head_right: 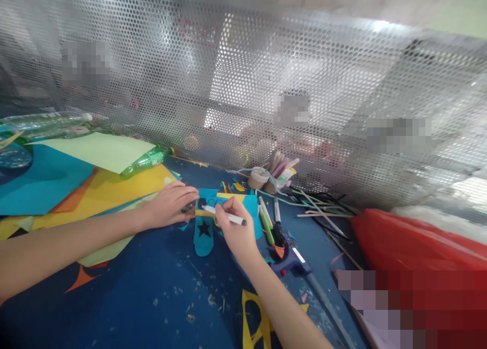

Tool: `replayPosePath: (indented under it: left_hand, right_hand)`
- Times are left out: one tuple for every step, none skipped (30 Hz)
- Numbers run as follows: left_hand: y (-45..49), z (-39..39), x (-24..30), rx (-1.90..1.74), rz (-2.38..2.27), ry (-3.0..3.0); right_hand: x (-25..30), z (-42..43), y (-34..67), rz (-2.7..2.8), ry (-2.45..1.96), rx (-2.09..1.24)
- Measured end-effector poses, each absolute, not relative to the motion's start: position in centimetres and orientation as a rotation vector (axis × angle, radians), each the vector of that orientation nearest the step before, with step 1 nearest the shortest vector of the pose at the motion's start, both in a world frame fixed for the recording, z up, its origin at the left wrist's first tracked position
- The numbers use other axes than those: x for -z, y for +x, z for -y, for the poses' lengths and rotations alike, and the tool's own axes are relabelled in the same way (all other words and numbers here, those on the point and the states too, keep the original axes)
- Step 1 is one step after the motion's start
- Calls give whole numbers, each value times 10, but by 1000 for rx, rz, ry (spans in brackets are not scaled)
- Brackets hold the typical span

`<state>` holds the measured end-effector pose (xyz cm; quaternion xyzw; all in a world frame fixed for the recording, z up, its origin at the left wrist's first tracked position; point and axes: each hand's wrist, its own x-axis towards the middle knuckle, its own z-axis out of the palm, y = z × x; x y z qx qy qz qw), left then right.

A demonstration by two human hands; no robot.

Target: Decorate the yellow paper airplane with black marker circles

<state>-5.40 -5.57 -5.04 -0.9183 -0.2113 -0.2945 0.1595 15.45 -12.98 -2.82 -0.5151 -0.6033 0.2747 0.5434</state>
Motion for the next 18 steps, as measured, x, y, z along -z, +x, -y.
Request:
replayPosePath:
  left_hand:
    - [-54, 56, 51, 841, 605, -2624]
    - [-54, 56, 51, 842, 605, -2625]
    - [-54, 56, 51, 841, 606, -2627]
    - [-54, 55, 51, 842, 605, -2628]
    - [-55, 55, 51, 841, 603, -2630]
    - [-55, 55, 52, 838, 600, -2633]
    - [-55, 55, 52, 835, 600, -2636]
    - [-55, 55, 52, 829, 603, -2640]
    - [-55, 55, 51, 823, 609, -2646]
    - [-55, 56, 51, 818, 614, -2652]
    - [-54, 56, 51, 818, 621, -2655]
    - [-54, 56, 51, 819, 626, -2659]
    - [-54, 56, 51, 821, 629, -2662]
    - [-54, 56, 50, 824, 631, -2664]
    - [-54, 56, 50, 827, 631, -2664]
    - [-54, 56, 50, 828, 629, -2664]
    - [-54, 56, 50, 825, 628, -2665]
    - [-54, 56, 50, 822, 625, -2667]
  right_hand:
    - [28, 130, 155, 1437, -1227, -649]
    - [28, 130, 155, 1439, -1233, -646]
    - [28, 130, 155, 1440, -1237, -644]
    - [28, 130, 155, 1440, -1239, -646]
    - [28, 130, 155, 1439, -1237, -648]
    - [28, 130, 155, 1440, -1232, -652]
    - [28, 130, 154, 1440, -1226, -653]
    - [27, 130, 154, 1441, -1222, -652]
    - [27, 130, 154, 1443, -1223, -652]
    - [27, 130, 154, 1444, -1227, -651]
    - [27, 130, 154, 1445, -1231, -650]
    - [26, 130, 154, 1445, -1233, -650]
    - [26, 131, 154, 1444, -1233, -651]
    - [26, 131, 154, 1444, -1231, -651]
    - [26, 131, 154, 1445, -1230, -649]
    - [26, 131, 154, 1448, -1230, -645]
    - [26, 131, 154, 1453, -1234, -641]
    - [26, 131, 154, 1455, -1240, -638]
